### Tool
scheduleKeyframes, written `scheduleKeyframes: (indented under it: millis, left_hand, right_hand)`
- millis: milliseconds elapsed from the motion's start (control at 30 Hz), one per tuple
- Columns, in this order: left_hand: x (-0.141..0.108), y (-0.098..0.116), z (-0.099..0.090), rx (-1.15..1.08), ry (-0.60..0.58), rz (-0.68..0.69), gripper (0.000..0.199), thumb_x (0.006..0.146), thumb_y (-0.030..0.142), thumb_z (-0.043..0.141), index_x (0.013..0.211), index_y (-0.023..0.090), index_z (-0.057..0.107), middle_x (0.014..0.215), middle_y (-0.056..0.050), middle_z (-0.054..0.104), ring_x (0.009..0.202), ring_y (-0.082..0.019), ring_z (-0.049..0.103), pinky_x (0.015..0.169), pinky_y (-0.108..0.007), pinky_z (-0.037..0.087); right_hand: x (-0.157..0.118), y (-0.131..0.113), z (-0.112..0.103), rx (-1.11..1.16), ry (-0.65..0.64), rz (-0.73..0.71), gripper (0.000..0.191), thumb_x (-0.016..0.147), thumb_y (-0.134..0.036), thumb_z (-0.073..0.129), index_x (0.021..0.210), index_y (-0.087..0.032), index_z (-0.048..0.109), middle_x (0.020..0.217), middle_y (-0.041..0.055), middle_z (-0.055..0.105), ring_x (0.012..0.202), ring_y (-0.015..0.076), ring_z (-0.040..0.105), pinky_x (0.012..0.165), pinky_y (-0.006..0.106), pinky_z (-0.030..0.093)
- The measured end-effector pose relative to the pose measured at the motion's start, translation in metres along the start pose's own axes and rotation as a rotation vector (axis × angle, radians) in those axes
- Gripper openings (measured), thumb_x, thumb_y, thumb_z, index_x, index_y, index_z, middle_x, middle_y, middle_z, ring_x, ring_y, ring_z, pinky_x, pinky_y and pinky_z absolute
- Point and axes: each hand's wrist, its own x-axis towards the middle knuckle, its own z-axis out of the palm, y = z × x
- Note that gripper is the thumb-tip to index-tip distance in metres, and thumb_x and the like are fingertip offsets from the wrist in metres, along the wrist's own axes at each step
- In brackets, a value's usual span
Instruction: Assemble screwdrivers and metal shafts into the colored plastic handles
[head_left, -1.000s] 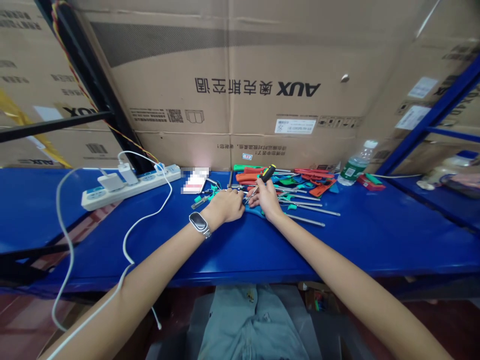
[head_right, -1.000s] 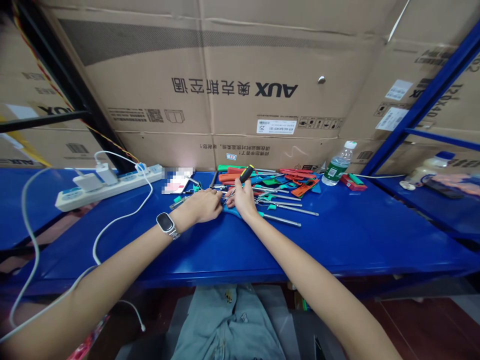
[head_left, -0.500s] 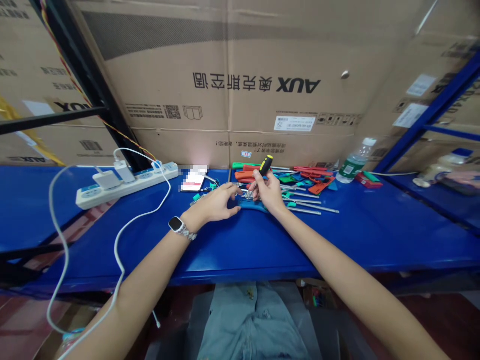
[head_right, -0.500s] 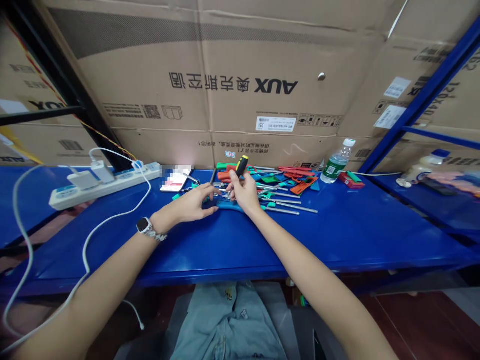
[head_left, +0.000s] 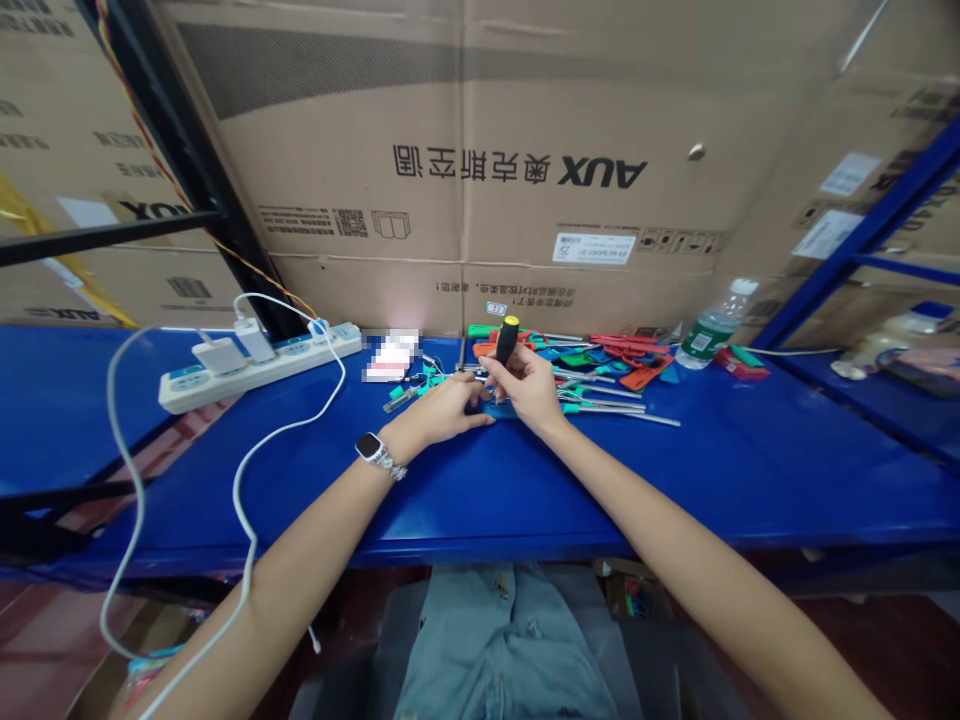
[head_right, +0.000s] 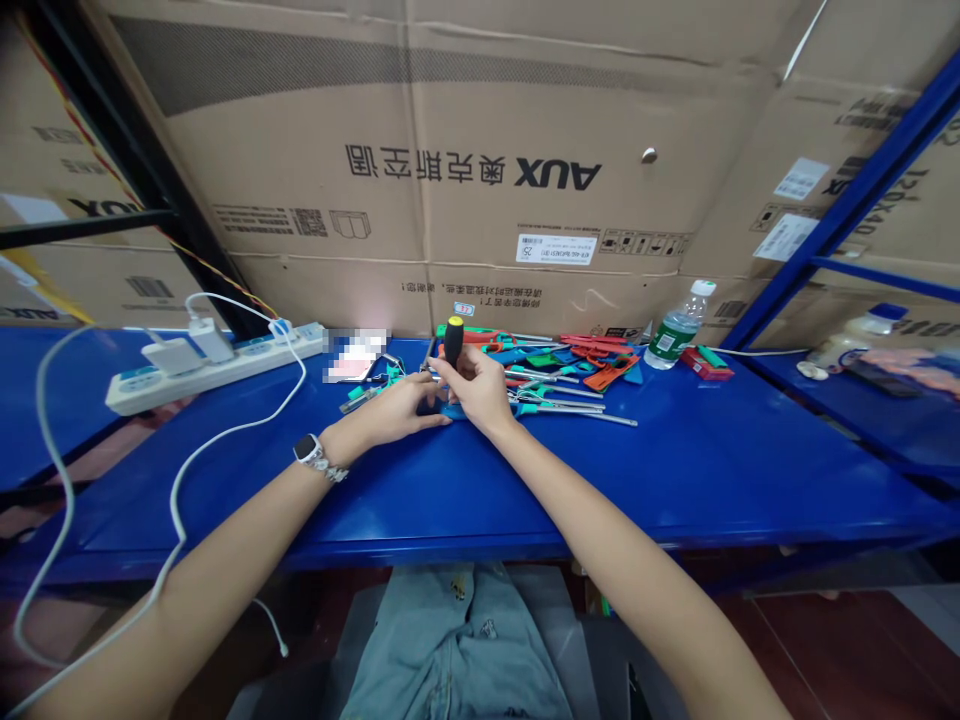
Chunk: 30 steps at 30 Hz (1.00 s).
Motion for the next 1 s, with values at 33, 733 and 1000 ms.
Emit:
scheduleKeyframes:
  millis: [33,733,1000]
  left_hand:
    - [0.000,0.000,0.000,-0.005,0.003,0.002,0.024,0.087,0.036,0.068,0.103,0.018,0.069,0.108,-0.012,0.068,0.106,-0.028,0.062,0.094,-0.044,0.050]
    - [-0.002,0.001,-0.002,-0.024,0.021,-0.009,0.027,0.085,0.036,0.073,0.105,0.018,0.070,0.114,-0.012,0.067,0.112,-0.030,0.061,0.095,-0.044,0.052]
    - [0.000,0.002,-0.020,-0.337,0.239,-0.058,0.033,0.091,0.032,0.062,0.119,0.015,0.069,0.111,-0.012,0.074,0.091,-0.021,0.067,0.080,-0.034,0.053]
  right_hand:
    - [0.000,0.000,0.000,-0.001,-0.001,-0.004,0.033,0.083,-0.054,0.073,0.090,-0.023,0.064,0.066,-0.0003,0.063,0.046,0.0136,0.053,0.045,0.030,0.047]
    - [0.006,-0.002,-0.008,0.040,-0.023,0.053,0.046,0.066,-0.053,0.085,0.079,-0.024,0.051,0.068,-0.0019,0.062,0.052,0.0156,0.058,0.051,0.034,0.054]
    - [0.008,-0.003,-0.018,-0.120,-0.192,-0.073,0.034,0.086,-0.049,0.068,0.102,-0.020,0.067,0.086,0.0061,0.069,0.074,0.0207,0.065,0.066,0.036,0.055]
